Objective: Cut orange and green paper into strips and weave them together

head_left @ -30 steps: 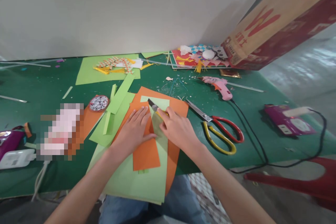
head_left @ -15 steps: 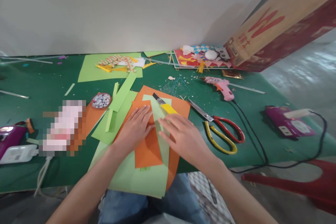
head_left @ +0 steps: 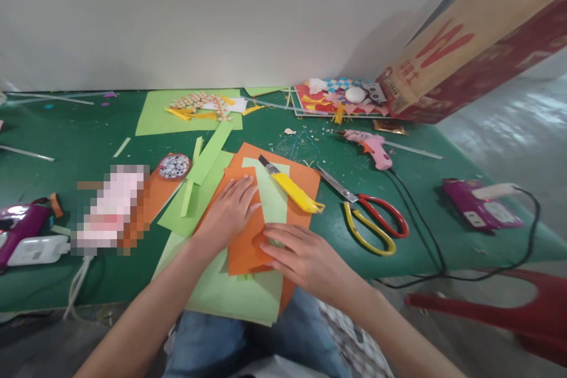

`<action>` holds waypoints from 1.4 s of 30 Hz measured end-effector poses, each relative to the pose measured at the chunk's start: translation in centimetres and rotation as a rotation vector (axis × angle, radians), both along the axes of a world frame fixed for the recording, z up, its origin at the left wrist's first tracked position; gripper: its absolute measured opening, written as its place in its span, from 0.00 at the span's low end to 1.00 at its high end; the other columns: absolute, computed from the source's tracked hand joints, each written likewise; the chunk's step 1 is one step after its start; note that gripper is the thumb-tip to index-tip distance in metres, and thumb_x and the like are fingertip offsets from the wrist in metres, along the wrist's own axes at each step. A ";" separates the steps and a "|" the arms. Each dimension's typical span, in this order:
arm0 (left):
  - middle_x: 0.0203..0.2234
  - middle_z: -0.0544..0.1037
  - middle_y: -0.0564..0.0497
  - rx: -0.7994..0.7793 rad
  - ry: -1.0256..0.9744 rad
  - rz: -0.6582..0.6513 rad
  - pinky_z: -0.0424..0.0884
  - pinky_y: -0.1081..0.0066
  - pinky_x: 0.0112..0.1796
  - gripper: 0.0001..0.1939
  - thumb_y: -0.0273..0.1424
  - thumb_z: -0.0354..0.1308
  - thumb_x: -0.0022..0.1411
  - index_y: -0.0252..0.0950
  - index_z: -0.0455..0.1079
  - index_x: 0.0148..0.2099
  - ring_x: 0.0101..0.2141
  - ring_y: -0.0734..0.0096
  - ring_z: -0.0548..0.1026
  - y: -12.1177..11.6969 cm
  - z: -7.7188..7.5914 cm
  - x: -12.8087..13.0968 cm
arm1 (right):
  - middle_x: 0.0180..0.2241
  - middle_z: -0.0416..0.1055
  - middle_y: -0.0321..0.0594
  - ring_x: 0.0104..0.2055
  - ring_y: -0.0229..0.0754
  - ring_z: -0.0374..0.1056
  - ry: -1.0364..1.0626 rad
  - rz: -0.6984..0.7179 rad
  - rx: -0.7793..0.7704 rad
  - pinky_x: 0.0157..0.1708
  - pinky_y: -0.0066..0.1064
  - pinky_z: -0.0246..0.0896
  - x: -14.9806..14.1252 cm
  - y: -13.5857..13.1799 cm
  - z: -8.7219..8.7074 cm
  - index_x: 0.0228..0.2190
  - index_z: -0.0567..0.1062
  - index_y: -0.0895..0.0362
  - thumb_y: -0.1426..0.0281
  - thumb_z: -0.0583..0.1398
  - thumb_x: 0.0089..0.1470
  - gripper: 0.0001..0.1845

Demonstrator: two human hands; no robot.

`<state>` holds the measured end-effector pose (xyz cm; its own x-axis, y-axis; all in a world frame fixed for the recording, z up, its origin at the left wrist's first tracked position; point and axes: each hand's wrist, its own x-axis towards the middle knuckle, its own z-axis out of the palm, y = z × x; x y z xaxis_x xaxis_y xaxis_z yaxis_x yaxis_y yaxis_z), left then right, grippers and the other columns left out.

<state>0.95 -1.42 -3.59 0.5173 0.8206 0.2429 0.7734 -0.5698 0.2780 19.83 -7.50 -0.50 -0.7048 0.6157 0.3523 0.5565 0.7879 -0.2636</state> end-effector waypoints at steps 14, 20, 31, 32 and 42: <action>0.31 0.78 0.49 -0.458 -0.899 0.105 0.69 0.72 0.33 0.19 0.48 0.55 0.57 0.36 0.73 0.36 0.33 0.66 0.75 -0.8 6.9 -2.6 | 0.19 0.67 0.33 0.23 0.34 0.66 0.785 -0.453 -0.339 0.26 0.26 0.61 -1.9 5.5 6.3 0.20 0.69 0.56 0.66 0.57 0.54 0.14; 0.25 0.76 0.51 -0.830 -1.071 0.255 0.68 0.74 0.24 0.15 0.43 0.62 0.51 0.35 0.71 0.31 0.26 0.69 0.74 0.1 8.1 -1.9 | 0.22 0.67 0.35 0.25 0.35 0.65 1.126 -0.273 -0.758 0.26 0.28 0.63 -2.2 9.4 6.1 0.21 0.71 0.55 0.54 0.57 0.51 0.18; 0.23 0.77 0.48 -1.370 -1.334 0.270 0.71 0.71 0.25 0.19 0.42 0.67 0.48 0.32 0.69 0.34 0.21 0.70 0.75 1.9 5.6 -1.1 | 0.36 0.74 0.42 0.24 0.34 0.65 1.058 0.140 -1.359 0.31 0.31 0.65 -4.0 10.8 0.5 0.42 0.72 0.57 0.53 0.62 0.44 0.27; 0.24 0.78 0.47 -1.368 -1.324 0.282 0.71 0.70 0.27 0.20 0.42 0.66 0.48 0.32 0.69 0.36 0.22 0.69 0.75 1.8 5.5 -1.1 | 0.34 0.74 0.40 0.21 0.32 0.63 1.093 0.120 -1.370 0.27 0.29 0.64 -4.2 10.8 0.4 0.42 0.72 0.57 0.54 0.62 0.45 0.25; 0.21 0.74 0.50 -1.461 -1.352 0.159 0.70 0.68 0.28 0.15 0.41 0.61 0.55 0.33 0.65 0.33 0.20 0.71 0.74 1.4 4.3 -0.5 | 0.15 0.63 0.27 0.13 0.34 0.63 1.099 0.116 -1.562 0.12 0.24 0.60 -4.9 10.0 0.3 0.36 0.73 0.57 0.59 0.64 0.44 0.18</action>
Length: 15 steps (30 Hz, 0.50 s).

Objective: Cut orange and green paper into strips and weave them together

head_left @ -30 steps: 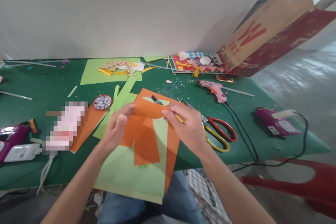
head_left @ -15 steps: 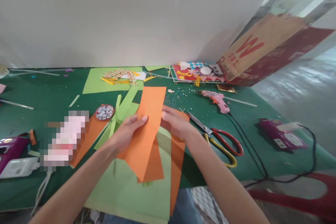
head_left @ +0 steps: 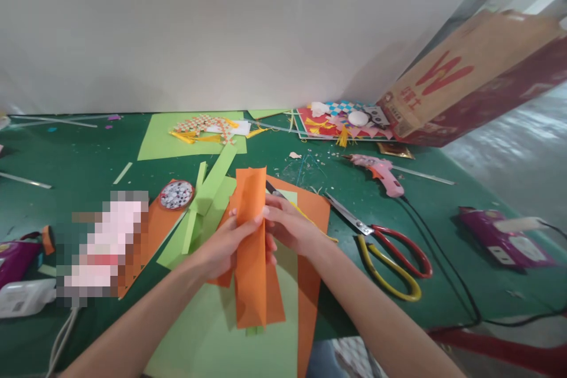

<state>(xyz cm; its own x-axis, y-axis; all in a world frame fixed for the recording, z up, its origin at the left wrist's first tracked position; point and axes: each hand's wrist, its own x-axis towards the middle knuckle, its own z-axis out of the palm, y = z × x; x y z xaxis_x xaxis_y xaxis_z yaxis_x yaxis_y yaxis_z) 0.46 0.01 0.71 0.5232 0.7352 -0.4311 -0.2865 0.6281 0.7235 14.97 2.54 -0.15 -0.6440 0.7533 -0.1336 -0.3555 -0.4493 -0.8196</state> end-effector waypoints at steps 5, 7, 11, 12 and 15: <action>0.26 0.76 0.47 0.050 -0.113 -0.014 0.71 0.66 0.32 0.09 0.33 0.60 0.53 0.32 0.69 0.35 0.26 0.67 0.76 0.0 0.1 -0.4 | 0.12 0.64 0.25 0.10 0.33 0.59 -0.074 -0.008 -0.025 0.11 0.24 0.61 -0.1 -0.3 0.6 0.38 0.71 0.56 0.62 0.64 0.44 0.19; 0.27 0.76 0.47 0.079 -0.147 -0.056 0.71 0.66 0.34 0.08 0.30 0.59 0.51 0.31 0.70 0.34 0.27 0.67 0.76 0.0 0.0 -0.6 | 0.10 0.61 0.23 0.10 0.35 0.60 -0.094 -0.021 -0.049 0.10 0.25 0.61 -0.2 -0.4 0.6 0.39 0.69 0.56 0.62 0.64 0.45 0.19; 0.22 0.74 0.51 0.106 -0.091 -0.103 0.70 0.69 0.31 0.08 0.30 0.61 0.52 0.32 0.68 0.34 0.24 0.72 0.73 -0.1 -0.3 -0.6 | 0.16 0.68 0.27 0.12 0.37 0.64 -0.111 -0.045 -0.096 0.10 0.26 0.60 -0.5 -0.4 0.5 0.39 0.68 0.55 0.63 0.65 0.42 0.22; 0.20 0.72 0.53 0.100 -0.054 -0.086 0.69 0.70 0.29 0.09 0.30 0.62 0.51 0.34 0.67 0.35 0.22 0.74 0.72 -0.1 -0.4 -0.5 | 0.20 0.70 0.29 0.13 0.36 0.65 -0.122 -0.066 -0.106 0.11 0.26 0.61 -0.7 -0.4 0.5 0.39 0.68 0.56 0.63 0.66 0.41 0.22; 0.18 0.68 0.57 0.059 0.053 -0.046 0.64 0.75 0.23 0.12 0.32 0.64 0.51 0.35 0.63 0.32 0.17 0.80 0.65 -0.3 -0.1 0.1 | 0.25 0.73 0.33 0.16 0.34 0.66 -0.160 -0.153 -0.123 0.16 0.26 0.63 -1.0 -0.5 0.5 0.36 0.69 0.56 0.65 0.66 0.40 0.20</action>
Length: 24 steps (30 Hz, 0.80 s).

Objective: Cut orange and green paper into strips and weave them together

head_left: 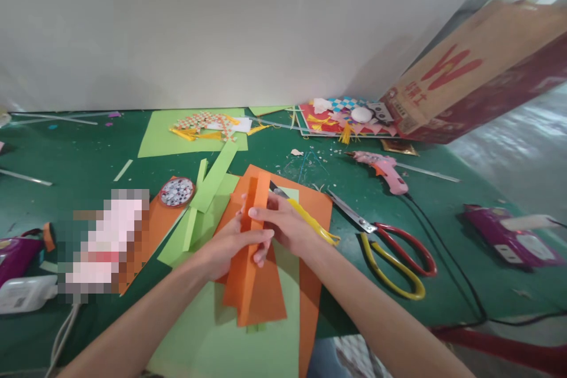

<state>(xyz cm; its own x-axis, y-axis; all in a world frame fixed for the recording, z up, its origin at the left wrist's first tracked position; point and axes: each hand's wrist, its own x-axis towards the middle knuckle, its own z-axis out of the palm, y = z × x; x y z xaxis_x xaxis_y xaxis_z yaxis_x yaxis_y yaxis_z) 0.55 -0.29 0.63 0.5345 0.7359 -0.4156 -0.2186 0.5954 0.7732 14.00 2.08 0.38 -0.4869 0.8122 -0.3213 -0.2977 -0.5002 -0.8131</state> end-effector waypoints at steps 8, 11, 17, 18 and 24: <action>0.16 0.67 0.56 -0.028 0.005 -0.024 0.59 0.76 0.19 0.08 0.31 0.57 0.53 0.33 0.63 0.26 0.14 0.83 0.59 0.0 1.1 0.3 | 0.13 0.56 0.24 0.14 0.27 0.48 -0.074 -0.136 0.061 0.14 0.23 0.50 0.6 0.6 -0.6 0.21 0.69 0.57 0.62 0.67 0.38 0.15; 0.16 0.67 0.57 -0.022 0.011 -0.028 0.59 0.76 0.19 0.07 0.30 0.58 0.51 0.33 0.63 0.27 0.14 0.83 0.59 0.0 0.9 0.3 | 0.11 0.52 0.23 0.14 0.29 0.53 -0.091 -0.102 0.043 0.16 0.24 0.52 0.5 0.5 -0.5 0.20 0.68 0.56 0.62 0.67 0.37 0.15; 0.15 0.66 0.57 0.010 0.032 -0.046 0.57 0.77 0.17 0.10 0.33 0.57 0.54 0.34 0.62 0.25 0.13 0.84 0.57 0.1 0.7 0.4 | 0.10 0.51 0.22 0.13 0.31 0.55 -0.115 -0.050 0.019 0.15 0.26 0.52 0.3 0.1 -0.3 0.20 0.68 0.55 0.63 0.68 0.36 0.15; 0.15 0.66 0.57 0.014 0.035 -0.054 0.57 0.77 0.17 0.10 0.34 0.57 0.54 0.34 0.62 0.26 0.13 0.85 0.57 0.0 0.7 0.4 | 0.10 0.52 0.22 0.12 0.31 0.55 -0.119 -0.044 0.019 0.15 0.26 0.52 0.4 0.1 -0.3 0.20 0.68 0.55 0.63 0.68 0.36 0.15; 0.15 0.66 0.57 0.005 0.015 -0.075 0.58 0.78 0.17 0.11 0.37 0.59 0.55 0.33 0.65 0.31 0.13 0.84 0.57 -0.1 0.5 0.3 | 0.10 0.54 0.22 0.13 0.32 0.58 -0.133 0.015 0.021 0.17 0.28 0.55 0.5 0.1 -0.2 0.22 0.68 0.55 0.63 0.67 0.37 0.14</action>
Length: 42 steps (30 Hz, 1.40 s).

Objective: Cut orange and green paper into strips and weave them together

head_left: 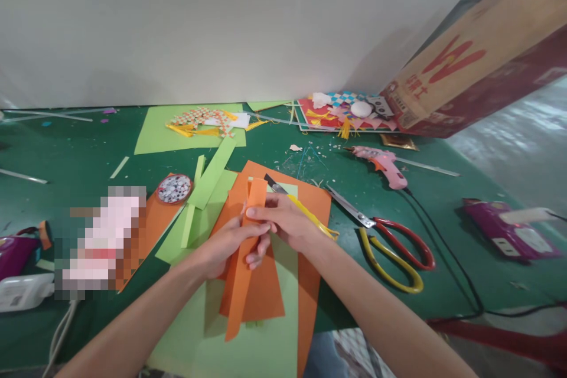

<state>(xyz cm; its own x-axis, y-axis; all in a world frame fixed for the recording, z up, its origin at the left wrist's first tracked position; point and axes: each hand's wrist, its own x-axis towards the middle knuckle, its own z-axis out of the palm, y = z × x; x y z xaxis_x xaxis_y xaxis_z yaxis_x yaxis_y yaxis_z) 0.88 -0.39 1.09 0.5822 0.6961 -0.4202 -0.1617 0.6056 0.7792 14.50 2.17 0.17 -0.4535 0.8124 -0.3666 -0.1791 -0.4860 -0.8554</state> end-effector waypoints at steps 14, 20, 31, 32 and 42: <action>0.15 0.67 0.57 -0.044 -0.072 -0.036 0.60 0.79 0.17 0.08 0.33 0.55 0.58 0.33 0.64 0.31 0.13 0.84 0.58 0.0 -0.2 -0.1 | 0.07 0.58 0.25 0.11 0.29 0.54 -0.004 -0.065 -0.017 0.16 0.25 0.49 0.0 0.3 0.0 0.16 0.68 0.56 0.60 0.70 0.29 0.19; 0.15 0.67 0.57 -0.039 -0.084 -0.040 0.61 0.78 0.17 0.08 0.33 0.52 0.60 0.33 0.64 0.32 0.13 0.83 0.59 0.0 -0.3 -0.1 | 0.09 0.59 0.25 0.11 0.29 0.55 0.003 -0.069 -0.008 0.15 0.26 0.48 0.0 0.1 0.0 0.15 0.67 0.56 0.60 0.69 0.31 0.18; 0.15 0.66 0.56 -0.028 -0.071 -0.048 0.61 0.78 0.17 0.09 0.34 0.50 0.62 0.34 0.64 0.32 0.13 0.82 0.59 0.0 -0.2 0.0 | 0.08 0.57 0.24 0.11 0.31 0.57 0.007 -0.037 0.027 0.13 0.26 0.49 0.1 0.1 -0.4 0.18 0.68 0.55 0.61 0.68 0.35 0.16; 0.15 0.66 0.56 -0.027 -0.068 -0.047 0.61 0.78 0.17 0.10 0.35 0.50 0.62 0.34 0.64 0.32 0.13 0.82 0.60 0.0 -0.2 0.0 | 0.08 0.57 0.24 0.11 0.31 0.57 0.009 -0.034 0.022 0.13 0.25 0.50 0.1 0.1 -0.3 0.18 0.69 0.55 0.61 0.68 0.35 0.15; 0.16 0.67 0.55 -0.062 -0.095 -0.081 0.61 0.77 0.18 0.11 0.35 0.49 0.63 0.33 0.64 0.32 0.13 0.81 0.61 0.1 -0.4 0.0 | 0.12 0.66 0.28 0.09 0.30 0.60 0.089 -0.091 0.024 0.10 0.22 0.50 0.4 0.7 -0.4 0.18 0.69 0.58 0.64 0.68 0.36 0.15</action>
<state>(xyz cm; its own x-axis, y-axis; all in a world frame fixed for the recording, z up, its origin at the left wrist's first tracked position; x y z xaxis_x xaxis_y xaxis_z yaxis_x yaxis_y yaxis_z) 0.84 -0.33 0.69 0.6748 0.6195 -0.4011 -0.1817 0.6661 0.7234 14.91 2.86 -0.19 -0.4075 0.8598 -0.3079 -0.2967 -0.4435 -0.8457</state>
